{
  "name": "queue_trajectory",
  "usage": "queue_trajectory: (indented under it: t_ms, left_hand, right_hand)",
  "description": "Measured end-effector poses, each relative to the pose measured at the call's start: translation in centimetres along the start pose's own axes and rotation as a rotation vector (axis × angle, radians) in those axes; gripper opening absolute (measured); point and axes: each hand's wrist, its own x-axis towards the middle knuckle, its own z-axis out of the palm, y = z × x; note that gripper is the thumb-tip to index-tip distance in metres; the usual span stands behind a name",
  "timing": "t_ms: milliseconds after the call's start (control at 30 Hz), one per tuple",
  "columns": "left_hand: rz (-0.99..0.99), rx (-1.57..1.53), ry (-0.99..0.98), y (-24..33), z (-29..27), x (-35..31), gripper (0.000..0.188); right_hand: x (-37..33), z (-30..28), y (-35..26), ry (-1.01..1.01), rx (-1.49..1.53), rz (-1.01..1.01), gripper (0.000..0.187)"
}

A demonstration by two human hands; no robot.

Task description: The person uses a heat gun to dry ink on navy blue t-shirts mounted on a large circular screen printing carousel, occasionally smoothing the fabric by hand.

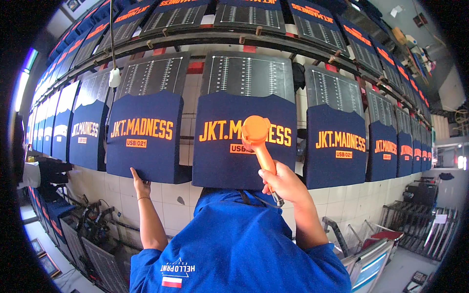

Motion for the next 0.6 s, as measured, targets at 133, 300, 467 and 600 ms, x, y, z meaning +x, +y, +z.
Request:
queue_trajectory:
  t_ms: [133, 300, 467, 600]
  left_hand:
    - [0.001, 0.02, 0.006, 0.1, -0.3, 0.0, 0.087]
    - [0.001, 0.03, -0.014, -0.2, -0.7, 0.7, 0.086]
    - [-0.071, 0.129, -0.092, 0.1, -1.5, 1.0, 0.094]
    - [-0.191, 0.469, -0.212, 2.6, -2.4, 0.6, 0.094]
  right_hand:
    - [-0.4, -0.3, -0.1, 0.032, 0.027, -0.006, 0.027]
    - [-0.8, -1.3, 0.2, 0.03, 0.065, 0.01, 0.025]
    - [-1.2, -1.5, 0.2, 0.077, 0.064, 0.013, 0.025]
    - [-1.2, -1.8, 1.2, 0.112, 0.053, -0.021, 0.024]
